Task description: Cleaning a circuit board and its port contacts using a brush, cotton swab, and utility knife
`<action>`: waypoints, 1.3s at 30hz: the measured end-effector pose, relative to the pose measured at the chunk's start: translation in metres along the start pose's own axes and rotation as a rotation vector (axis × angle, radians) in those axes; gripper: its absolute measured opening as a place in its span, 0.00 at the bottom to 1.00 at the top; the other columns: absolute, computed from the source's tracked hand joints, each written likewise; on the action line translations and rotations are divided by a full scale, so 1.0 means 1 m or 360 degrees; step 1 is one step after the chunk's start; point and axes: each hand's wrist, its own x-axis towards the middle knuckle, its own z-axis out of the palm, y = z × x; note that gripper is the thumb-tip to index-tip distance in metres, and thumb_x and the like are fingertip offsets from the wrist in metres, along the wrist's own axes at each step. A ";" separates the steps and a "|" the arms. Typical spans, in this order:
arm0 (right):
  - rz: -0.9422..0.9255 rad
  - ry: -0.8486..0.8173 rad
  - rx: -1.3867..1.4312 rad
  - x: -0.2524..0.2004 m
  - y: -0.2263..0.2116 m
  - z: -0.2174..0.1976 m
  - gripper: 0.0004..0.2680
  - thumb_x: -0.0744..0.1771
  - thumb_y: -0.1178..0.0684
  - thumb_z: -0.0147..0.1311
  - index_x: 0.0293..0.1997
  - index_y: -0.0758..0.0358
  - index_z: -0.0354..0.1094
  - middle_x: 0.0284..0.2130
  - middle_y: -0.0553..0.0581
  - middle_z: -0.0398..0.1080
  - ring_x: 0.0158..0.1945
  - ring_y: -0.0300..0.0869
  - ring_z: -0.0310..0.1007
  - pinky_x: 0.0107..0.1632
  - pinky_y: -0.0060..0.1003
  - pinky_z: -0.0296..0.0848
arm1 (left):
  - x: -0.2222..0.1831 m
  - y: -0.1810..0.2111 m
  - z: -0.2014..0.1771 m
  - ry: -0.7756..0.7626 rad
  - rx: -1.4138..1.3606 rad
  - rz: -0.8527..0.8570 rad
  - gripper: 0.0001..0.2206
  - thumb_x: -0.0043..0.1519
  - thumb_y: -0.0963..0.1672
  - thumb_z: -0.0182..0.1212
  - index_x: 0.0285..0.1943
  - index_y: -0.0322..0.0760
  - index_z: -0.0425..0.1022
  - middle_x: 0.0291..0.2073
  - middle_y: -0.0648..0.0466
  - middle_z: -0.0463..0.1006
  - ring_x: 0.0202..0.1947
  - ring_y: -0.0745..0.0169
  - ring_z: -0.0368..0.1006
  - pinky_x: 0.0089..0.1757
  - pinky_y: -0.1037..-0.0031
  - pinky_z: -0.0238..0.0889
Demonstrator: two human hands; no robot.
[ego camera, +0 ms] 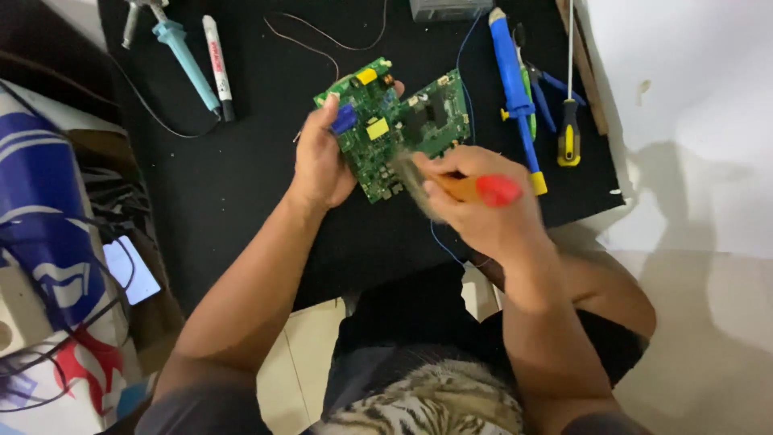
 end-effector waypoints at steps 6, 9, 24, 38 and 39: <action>-0.0123 0.0129 0.0094 0.016 0.001 0.004 0.09 0.63 0.67 0.66 0.44 0.73 0.72 0.40 0.63 0.77 0.38 0.47 0.78 0.43 0.35 0.76 | 0.013 -0.006 -0.041 -0.0966 0.0428 0.0162 0.22 0.73 0.52 0.52 0.73 0.43 0.61 0.68 0.44 0.67 0.70 0.47 0.62 0.69 0.49 0.57; 0.0277 -0.0079 -0.0034 0.017 -0.013 -0.013 0.06 0.63 0.62 0.65 0.39 0.67 0.73 0.29 0.53 0.76 0.26 0.39 0.71 0.31 0.31 0.69 | 0.012 -0.008 -0.046 -0.0851 0.0409 0.0156 0.22 0.73 0.51 0.49 0.74 0.41 0.60 0.68 0.41 0.66 0.71 0.43 0.62 0.69 0.49 0.56; 0.0188 0.0062 0.0155 -0.010 0.024 0.007 0.07 0.63 0.66 0.65 0.40 0.71 0.72 0.35 0.57 0.78 0.33 0.43 0.77 0.40 0.32 0.73 | 0.019 -0.008 -0.062 -0.0756 0.0169 0.0065 0.22 0.75 0.50 0.47 0.76 0.42 0.59 0.71 0.43 0.66 0.74 0.47 0.61 0.72 0.50 0.55; 0.0351 0.0217 0.0023 0.000 0.037 -0.003 0.05 0.63 0.61 0.66 0.39 0.62 0.75 0.38 0.53 0.81 0.38 0.45 0.80 0.41 0.34 0.77 | 0.021 -0.011 -0.057 -0.0660 0.0305 0.0139 0.23 0.73 0.53 0.48 0.74 0.42 0.62 0.68 0.33 0.66 0.70 0.37 0.65 0.66 0.45 0.59; 0.0175 0.0393 0.0031 -0.004 0.042 0.002 0.05 0.64 0.60 0.69 0.40 0.60 0.78 0.35 0.57 0.80 0.40 0.52 0.82 0.44 0.40 0.80 | 0.023 -0.016 -0.059 -0.0724 0.0385 0.0240 0.22 0.75 0.54 0.46 0.74 0.46 0.63 0.70 0.26 0.63 0.71 0.30 0.63 0.64 0.38 0.59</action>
